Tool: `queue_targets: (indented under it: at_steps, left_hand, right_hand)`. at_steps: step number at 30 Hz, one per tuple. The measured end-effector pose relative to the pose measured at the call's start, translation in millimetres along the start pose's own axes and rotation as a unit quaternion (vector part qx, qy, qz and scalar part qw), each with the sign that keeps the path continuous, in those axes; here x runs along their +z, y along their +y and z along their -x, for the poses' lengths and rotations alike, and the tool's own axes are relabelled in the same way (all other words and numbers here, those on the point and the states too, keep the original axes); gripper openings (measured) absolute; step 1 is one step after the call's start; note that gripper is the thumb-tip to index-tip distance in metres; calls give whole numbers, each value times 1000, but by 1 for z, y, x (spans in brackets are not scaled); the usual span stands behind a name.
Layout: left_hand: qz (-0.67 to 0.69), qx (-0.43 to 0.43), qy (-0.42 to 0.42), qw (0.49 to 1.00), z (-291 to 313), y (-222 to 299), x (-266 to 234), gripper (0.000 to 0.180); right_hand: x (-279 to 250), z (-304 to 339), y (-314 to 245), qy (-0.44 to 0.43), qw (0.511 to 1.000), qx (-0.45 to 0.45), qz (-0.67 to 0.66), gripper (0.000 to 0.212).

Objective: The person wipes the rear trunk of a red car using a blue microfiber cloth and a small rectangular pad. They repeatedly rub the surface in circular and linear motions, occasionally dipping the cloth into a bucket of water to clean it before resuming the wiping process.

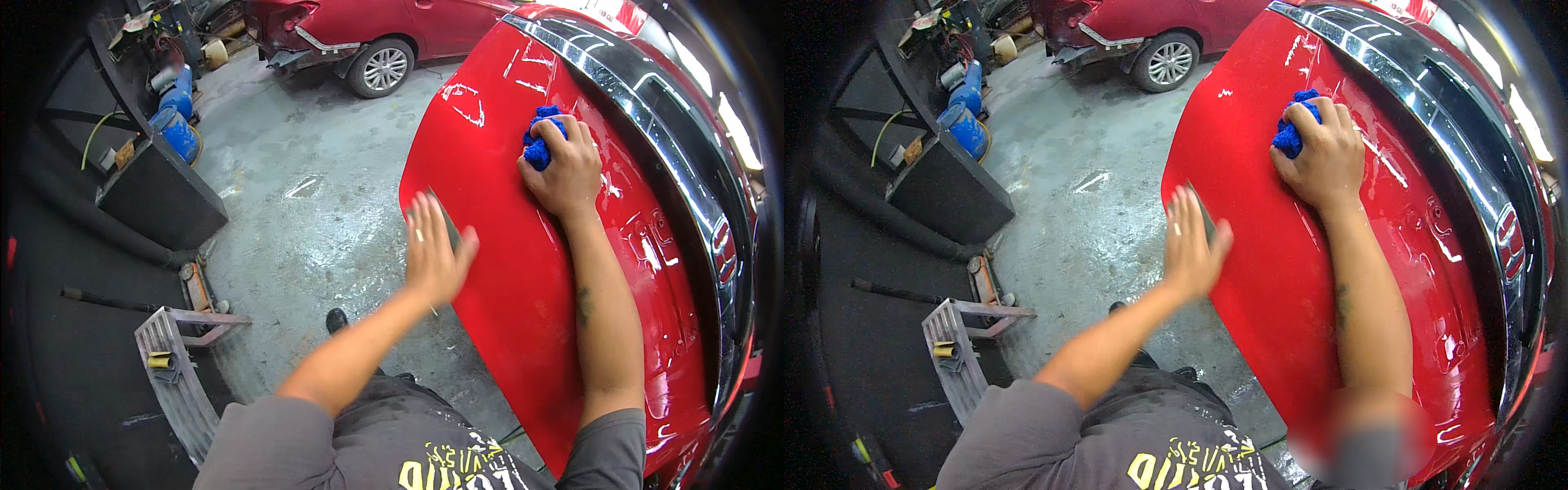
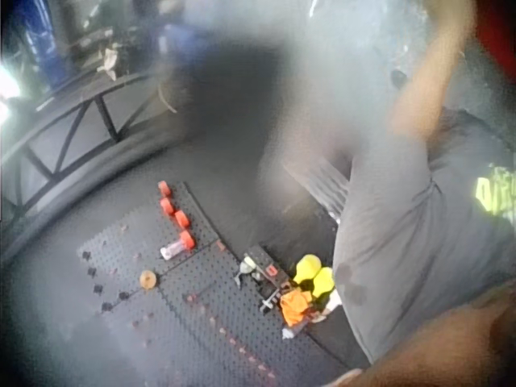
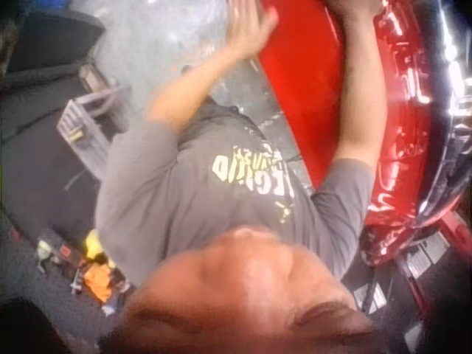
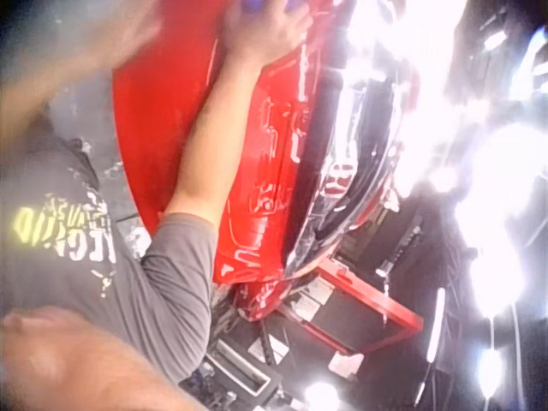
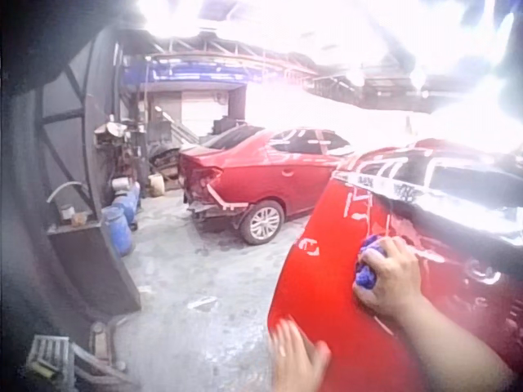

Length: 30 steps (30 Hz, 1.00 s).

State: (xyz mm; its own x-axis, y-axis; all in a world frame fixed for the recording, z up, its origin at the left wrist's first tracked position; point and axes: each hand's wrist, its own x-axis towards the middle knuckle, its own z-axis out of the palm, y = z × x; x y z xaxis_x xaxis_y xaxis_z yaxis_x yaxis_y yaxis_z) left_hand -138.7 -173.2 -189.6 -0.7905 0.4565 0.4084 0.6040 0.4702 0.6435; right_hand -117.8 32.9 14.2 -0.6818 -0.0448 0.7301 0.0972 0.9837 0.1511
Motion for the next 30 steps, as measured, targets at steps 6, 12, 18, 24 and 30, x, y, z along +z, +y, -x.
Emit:
queue_targets:
  at_steps: [6, 12, 18, 24, 30]
  left_hand:
    - [-18, 6, -74, 997, 23, 8, -13, 103]
    - [-27, -18, -39, 999, 31, 14, -3, 103]
    - [-16, -63, -14, 998, -22, -18, -5, 106]
    - [-8, 69, -61, 996, 33, -28, -6, 109]
    - [105, 80, -3, 991, -100, -66, -17, 103]
  right_hand:
    - [-1, 5, 7, -1, 1000, 8, 10, 45]
    - [-1, 3, 11, -10, 1000, 14, 4, 45]
    - [2, -2, 3, 3, 1000, 18, -9, 41]
    - [-1, 4, 13, -13, 999, 36, -14, 40]
    - [0, -10, -4, -5, 999, 29, -37, 35]
